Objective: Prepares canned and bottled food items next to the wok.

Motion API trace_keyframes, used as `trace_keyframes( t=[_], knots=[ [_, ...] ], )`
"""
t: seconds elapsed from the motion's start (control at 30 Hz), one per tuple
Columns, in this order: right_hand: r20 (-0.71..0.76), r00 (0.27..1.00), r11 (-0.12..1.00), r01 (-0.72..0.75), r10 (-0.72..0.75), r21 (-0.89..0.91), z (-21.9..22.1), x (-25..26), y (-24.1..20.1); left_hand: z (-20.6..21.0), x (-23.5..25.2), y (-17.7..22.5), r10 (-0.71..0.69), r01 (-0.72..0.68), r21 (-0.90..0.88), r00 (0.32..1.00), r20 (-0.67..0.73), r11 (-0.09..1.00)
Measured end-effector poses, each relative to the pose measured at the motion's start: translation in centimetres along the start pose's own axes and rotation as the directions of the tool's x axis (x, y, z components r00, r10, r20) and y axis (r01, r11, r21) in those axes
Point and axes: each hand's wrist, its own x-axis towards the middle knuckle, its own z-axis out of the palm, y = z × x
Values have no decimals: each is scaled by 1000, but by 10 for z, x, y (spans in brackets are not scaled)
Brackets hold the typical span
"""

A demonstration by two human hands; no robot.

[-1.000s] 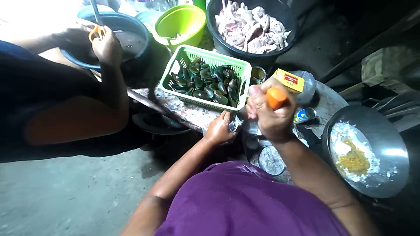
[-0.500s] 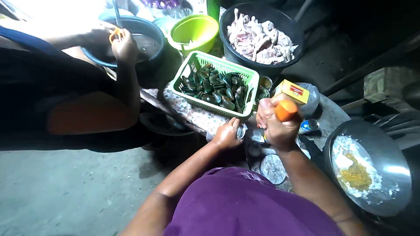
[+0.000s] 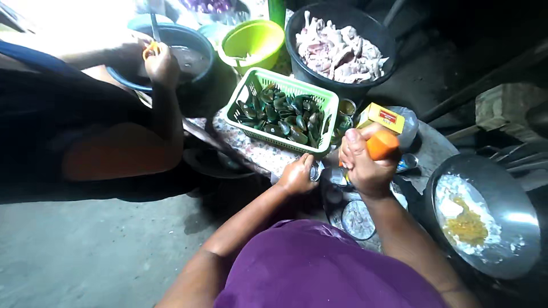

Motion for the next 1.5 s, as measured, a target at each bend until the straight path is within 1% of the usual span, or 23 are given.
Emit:
trace_keyframes(
  t=[0.1, 0.13, 0.17, 0.2, 0.23, 0.27, 0.3, 0.37, 0.43, 0.5, 0.63, 0.73, 0.8, 0.93, 1.07, 1.1, 1.13, 1.17, 1.23, 1.3, 1.37, 1.4, 1.5],
  knots=[
    [64, 996, 998, 67, -66, -13, -3, 13, -54, -32, -4, 23, 102, -101, 15, 986, -133, 995],
    [72, 993, 995, 95, -94, -13, -3, 14, -58, -36, -4, 26, 121, -119, 25, 981, -150, 993],
    [67, 991, 994, 113, -112, -6, -1, 10, -47, -31, -5, 22, 116, -115, 18, 983, -142, 993],
    [56, 994, 995, 98, -97, 0, 0, 0, -23, -15, -7, 12, 87, -88, 0, 990, -110, 996],
    [35, 998, 998, 61, -61, 5, 1, -11, 3, 6, -10, 0, 50, -51, -15, 996, -80, 999],
    [13, 1000, 1000, 16, -16, 2, 2, -14, 19, 17, -7, -9, 14, -15, -19, 999, -51, 1000],
    [-6, 1000, 1000, -13, 13, 1, 1, -7, 31, 17, 3, -17, -7, 7, -16, 1000, -23, 1000],
    [-46, 995, 996, -89, 88, -4, -2, -18, 30, 25, -8, -16, -33, 34, -19, 999, 35, 999],
    [-60, 997, 999, -53, 53, 3, -2, -10, 30, 17, 3, -18, -10, 10, 2, 999, 30, 1000],
    [-59, 997, 999, -40, 40, -2, 1, -6, 19, 7, 3, -12, 16, -16, 1, 1000, 15, 1000],
    [-40, 997, 998, 61, -60, 11, 4, 31, -35, -42, 12, 14, 137, -135, 21, 985, -103, 991],
    [-28, 999, 999, 27, -28, -38, 2, 43, -68, -71, 14, 27, 216, -209, 59, 965, -150, 976],
    [-49, 998, 998, 28, -31, -61, 0, 47, -71, -80, 15, 31, 238, -232, 57, 959, -155, 971],
    [-77, 996, 997, 42, -47, -63, -7, 47, -68, -84, 19, 32, 234, -224, 83, 962, -140, 971],
    [-7, 1000, 999, 4, -4, -34, -5, 43, -80, -84, 13, 35, 274, -264, 73, 943, -189, 962],
    [27, 1000, 1000, 7, -7, -24, -4, 38, -77, -79, 8, 34, 265, -259, 57, 944, -196, 964],
    [69, 997, 999, 26, -25, -19, -4, 29, -64, -68, 2, 29, 239, -238, 26, 952, -193, 971],
    [107, 992, 998, 65, -62, -20, -4, 15, -38, -47, -2, 18, 193, -200, -25, 965, -179, 979],
    [88, 993, 996, 85, -83, -27, 0, -23, 27, 10, -11, -10, 90, -100, -66, 987, -132, 993],
    [83, 994, 995, 74, -69, -66, 6, -28, 61, 15, 2, -25, 27, -30, -59, 998, -53, 998],
    [62, 998, 1000, -7, 8, -14, 5, -40, 58, 20, -13, -20, -5, 5, -48, 1000, -2, 999],
    [27, 999, 999, -32, 31, 40, 1, -31, 59, 17, -5, -21, 1, -1, -30, 1000, -1, 1000],
    [-67, 976, 949, -183, 206, 258, -26, -17, 58, 18, -1, -23, 17, -17, -30, 1000, 15, 999]
  ],
)
